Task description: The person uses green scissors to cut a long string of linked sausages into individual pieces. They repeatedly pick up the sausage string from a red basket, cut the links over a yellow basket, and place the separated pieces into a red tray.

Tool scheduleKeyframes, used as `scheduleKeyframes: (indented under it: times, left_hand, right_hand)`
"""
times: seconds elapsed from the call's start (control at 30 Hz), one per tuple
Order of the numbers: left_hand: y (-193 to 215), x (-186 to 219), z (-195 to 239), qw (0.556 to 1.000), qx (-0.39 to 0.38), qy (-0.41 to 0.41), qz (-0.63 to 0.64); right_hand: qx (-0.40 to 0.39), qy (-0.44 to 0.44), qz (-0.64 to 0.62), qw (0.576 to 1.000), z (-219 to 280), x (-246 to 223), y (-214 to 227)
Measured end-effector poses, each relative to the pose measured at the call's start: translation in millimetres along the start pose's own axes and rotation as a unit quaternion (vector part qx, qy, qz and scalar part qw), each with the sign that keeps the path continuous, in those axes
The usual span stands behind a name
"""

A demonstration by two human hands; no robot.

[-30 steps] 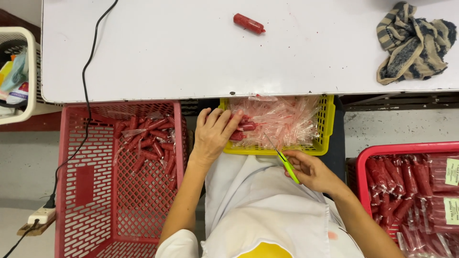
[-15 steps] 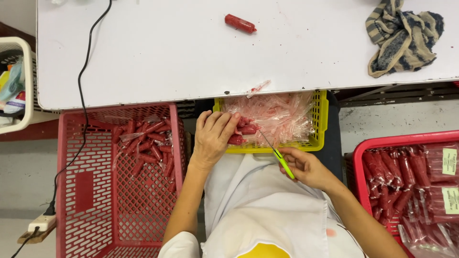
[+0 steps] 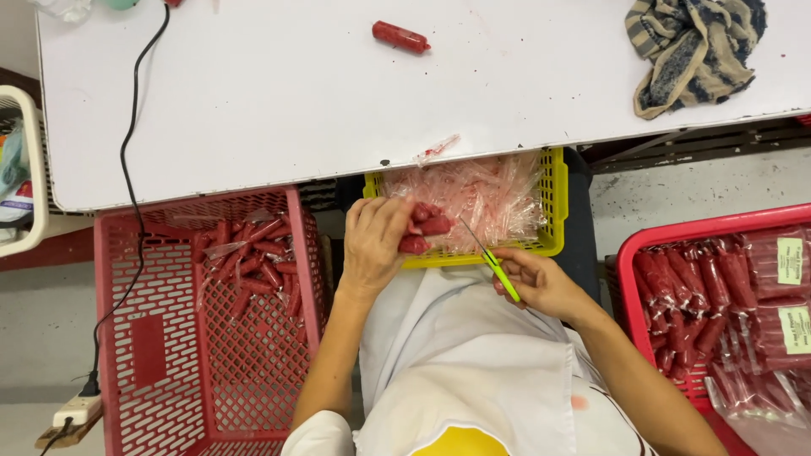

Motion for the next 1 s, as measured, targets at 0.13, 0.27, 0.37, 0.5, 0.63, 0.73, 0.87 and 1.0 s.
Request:
scheduleKeyframes:
  times: [0.13,0.27,0.37,0.5,0.63,0.73,0.87,1.0]
  left_hand:
    - [0.1,20.8,-15.0,0.920,-0.082,0.314,0.218]
    - [-24.0,93.1,-58.2,0.792,-0.164,0.441,0.389]
    - [-61.1,150.4,-72.6,0.775,-0.324,0.327,0.434]
    - [-106.3,187.7,-61.5,0.814,-0.370,0.043,0.446]
    - [-101.6,109.3,-109.5,0.987,-0.107,0.014,0.118]
    - [-130.2,25.7,-74.9,0.978,-0.005,0.124,-0.165]
    - [-136.2,27.2,-25.6,0.983,0.036,0.091,-0.156]
    - [-132.5,39.9,36.8,0.995,0.080,0.050,-0.023]
  right_hand:
    - [0.055,0.036,0.014,0.998,4.1,-26.0,-4.4]
    - [0.240,0.162,-0.009,0.957,9.4,-32.3,4.9]
    - [0.231,0.199,-0.187,0.934,24.4,-6.1,66.2]
    - [0.191,0.227,-0.313,0.902,75.4,-75.6,80.3]
    - [0.164,0.217,-0.360,0.893,157.5,-84.4,112.5]
    - [0.114,0.130,-0.348,0.921,184.1,-71.8,201.4]
    - [0.028,-0.011,-0.300,0.954,115.1,-76.4,356.7]
    - [-0.034,-0.164,-0.236,0.957,-4.7,-97.1,422.8]
Point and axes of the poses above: each hand's wrist, its own z-axis away from the middle knuckle, its own y-axis out of the back of the hand, x = y × z, the point moved 4 cm from there along -z, towards the middle knuckle, and after that the axes turned 5 degrees about y, right-handed, at the moved point
